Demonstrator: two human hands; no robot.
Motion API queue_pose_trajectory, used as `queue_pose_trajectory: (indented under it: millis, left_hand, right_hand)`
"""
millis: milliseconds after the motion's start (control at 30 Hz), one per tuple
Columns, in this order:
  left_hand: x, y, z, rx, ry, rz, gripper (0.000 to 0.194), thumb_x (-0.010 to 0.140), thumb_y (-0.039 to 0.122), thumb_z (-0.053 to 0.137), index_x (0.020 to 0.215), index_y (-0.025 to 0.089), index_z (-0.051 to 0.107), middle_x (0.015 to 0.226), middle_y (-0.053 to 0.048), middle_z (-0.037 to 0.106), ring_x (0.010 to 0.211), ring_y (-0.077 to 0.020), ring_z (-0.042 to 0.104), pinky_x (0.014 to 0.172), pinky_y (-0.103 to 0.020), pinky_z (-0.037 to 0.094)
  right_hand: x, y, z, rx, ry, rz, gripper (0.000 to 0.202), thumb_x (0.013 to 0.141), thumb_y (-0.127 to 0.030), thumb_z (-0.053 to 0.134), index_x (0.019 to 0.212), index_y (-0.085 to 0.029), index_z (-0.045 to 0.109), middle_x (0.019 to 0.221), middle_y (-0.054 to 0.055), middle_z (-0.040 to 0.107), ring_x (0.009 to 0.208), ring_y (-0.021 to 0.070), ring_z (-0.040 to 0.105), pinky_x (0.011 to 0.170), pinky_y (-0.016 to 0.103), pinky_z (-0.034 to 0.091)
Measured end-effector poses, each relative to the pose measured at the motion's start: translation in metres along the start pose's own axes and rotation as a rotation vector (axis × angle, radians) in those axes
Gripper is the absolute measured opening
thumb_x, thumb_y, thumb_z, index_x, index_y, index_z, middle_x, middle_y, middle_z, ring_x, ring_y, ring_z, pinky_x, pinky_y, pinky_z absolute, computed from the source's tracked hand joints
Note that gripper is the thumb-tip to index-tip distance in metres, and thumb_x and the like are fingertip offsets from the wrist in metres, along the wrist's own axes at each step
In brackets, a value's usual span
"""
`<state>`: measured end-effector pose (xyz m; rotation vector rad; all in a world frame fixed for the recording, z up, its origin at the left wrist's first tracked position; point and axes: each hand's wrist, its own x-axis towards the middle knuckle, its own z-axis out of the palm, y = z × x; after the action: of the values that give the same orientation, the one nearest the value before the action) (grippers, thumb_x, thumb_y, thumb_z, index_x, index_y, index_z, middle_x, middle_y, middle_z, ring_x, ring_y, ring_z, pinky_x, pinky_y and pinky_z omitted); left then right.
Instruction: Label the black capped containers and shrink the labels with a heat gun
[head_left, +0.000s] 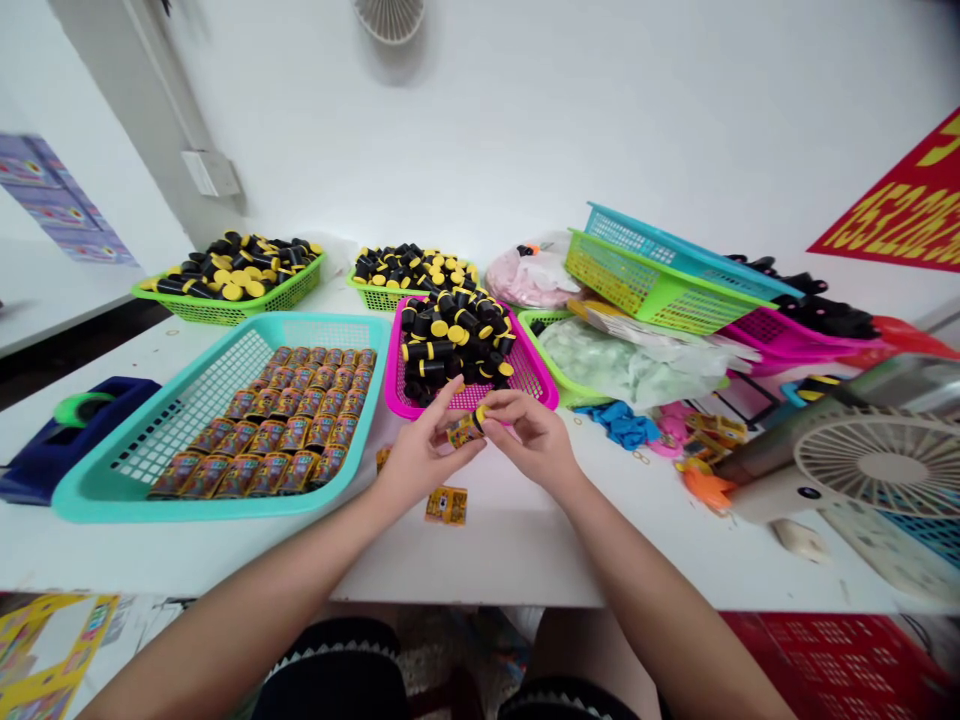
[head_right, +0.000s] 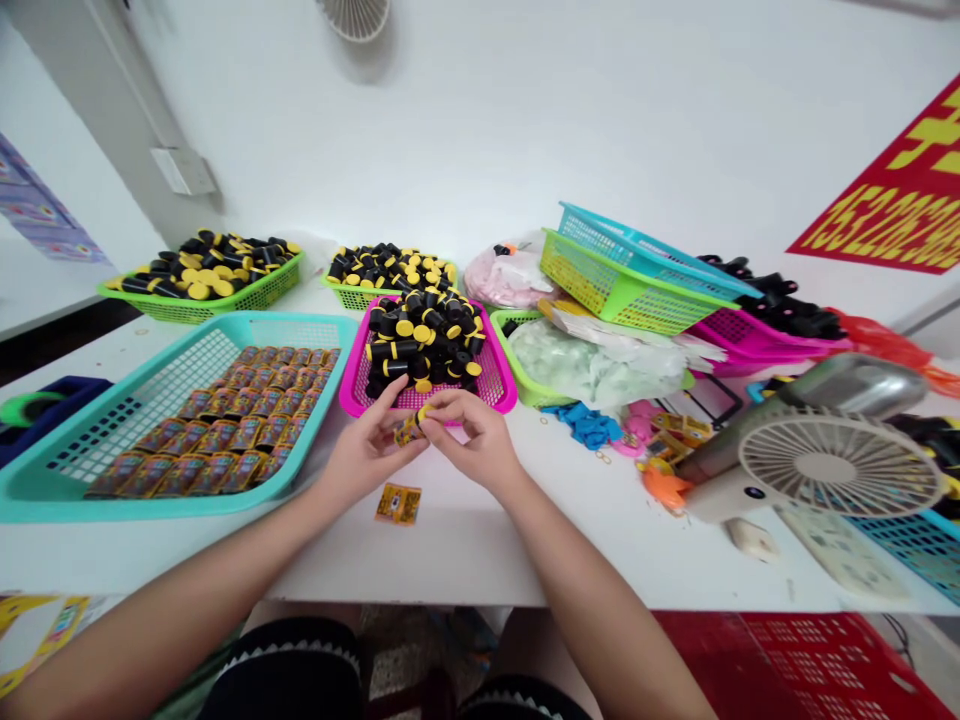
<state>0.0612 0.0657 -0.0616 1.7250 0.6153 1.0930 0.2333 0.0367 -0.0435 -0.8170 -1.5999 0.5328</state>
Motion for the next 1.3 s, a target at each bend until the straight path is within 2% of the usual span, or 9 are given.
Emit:
queue_pose_trajectory:
  millis: [200,367,500,600,733,900,1033,1167,1300]
  left_hand:
    - [0.000,0.001,-0.003,0.182,0.068,0.033,0.074,0.078,0.034,0.070,0.144,0.026,0.036,0.112,-0.005,0.069,0.098,-0.0182,0.067,0.093,-0.034,0.051]
    - [-0.001,0.002,-0.002,0.051,0.046,-0.035,0.085,0.078,0.036,0.071,0.149,0.022,0.024,0.109,-0.007,0.071,0.095,-0.0182,0.068,0.085,-0.031,0.054]
    - [-0.003,0.003,-0.003,0.244,0.044,0.032,0.076,0.080,0.034,0.069,0.145,0.025,0.032,0.112,-0.005,0.070,0.100,-0.0181,0.067,0.091,-0.032,0.052]
    - [-0.004,0.005,-0.002,0.385,0.053,0.087,0.068,0.080,0.032,0.069,0.141,0.030,0.039,0.116,-0.003,0.069,0.104,-0.0181,0.066,0.094,-0.032,0.050]
    - [-0.002,0.010,-0.001,0.103,0.153,0.004,0.088,0.076,0.035,0.074,0.148,0.025,0.025,0.113,-0.007,0.070,0.103,-0.0196,0.067,0.091,-0.032,0.052]
    - [0.000,0.017,-0.001,-0.141,0.251,-0.106,0.097,0.068,0.032,0.080,0.147,0.022,0.025,0.097,-0.006,0.073,0.085,-0.0174,0.069,0.073,-0.026,0.055]
    - [0.001,0.020,0.003,-0.369,0.100,-0.123,0.086,0.066,0.024,0.080,0.135,0.023,0.029,0.087,0.001,0.069,0.078,-0.0127,0.067,0.075,-0.027,0.054]
    - [0.000,0.022,0.004,-0.378,-0.126,-0.284,0.070,0.074,0.017,0.068,0.127,0.022,0.023,0.076,0.005,0.062,0.068,-0.0124,0.066,0.062,-0.025,0.054]
    - [-0.002,0.021,0.002,-0.195,-0.117,-0.261,0.075,0.069,0.006,0.060,0.131,0.019,0.019,0.066,0.009,0.054,0.052,-0.0097,0.059,0.049,-0.020,0.048]
  right_hand:
    - [0.000,0.004,0.002,-0.081,0.069,-0.010,0.016,0.078,-0.032,0.072,0.088,-0.024,0.062,0.091,0.005,0.067,0.091,0.0178,0.066,0.078,0.034,0.057]
    - [0.000,0.001,0.002,-0.179,0.055,-0.094,0.011,0.083,-0.034,0.066,0.082,-0.023,0.062,0.095,0.006,0.069,0.090,0.0184,0.067,0.079,0.036,0.056]
    - [-0.002,-0.001,0.005,-0.349,0.168,0.052,0.034,0.078,-0.040,0.070,0.060,-0.021,0.048,0.062,-0.001,0.058,0.059,0.0128,0.057,0.055,0.027,0.049]
    - [-0.006,-0.004,0.005,-0.364,0.170,0.123,0.040,0.086,-0.042,0.060,0.057,-0.021,0.042,0.050,-0.005,0.047,0.046,0.0090,0.045,0.044,0.023,0.040]
    - [-0.008,-0.010,0.005,-0.422,0.143,-0.120,0.014,0.091,-0.035,0.052,0.094,-0.023,0.058,0.092,0.007,0.064,0.089,0.0202,0.063,0.077,0.036,0.054]
    - [-0.011,-0.007,0.016,-0.608,-0.015,-0.359,0.062,0.075,-0.026,0.070,0.130,-0.024,0.041,0.117,0.013,0.056,0.113,0.0273,0.055,0.094,0.047,0.050]
    - [-0.015,-0.002,0.019,-0.686,0.040,-0.439,0.065,0.073,-0.020,0.068,0.131,-0.024,0.039,0.110,0.013,0.055,0.108,0.0283,0.056,0.088,0.048,0.052]
    - [-0.016,-0.007,0.019,-0.690,-0.058,-0.492,0.065,0.072,-0.019,0.064,0.132,-0.022,0.039,0.110,0.013,0.055,0.105,0.0278,0.056,0.090,0.049,0.051]
    - [-0.019,-0.005,0.024,-0.751,-0.154,-0.537,0.057,0.074,-0.017,0.061,0.128,-0.018,0.044,0.106,0.013,0.055,0.104,0.0284,0.055,0.095,0.051,0.048]
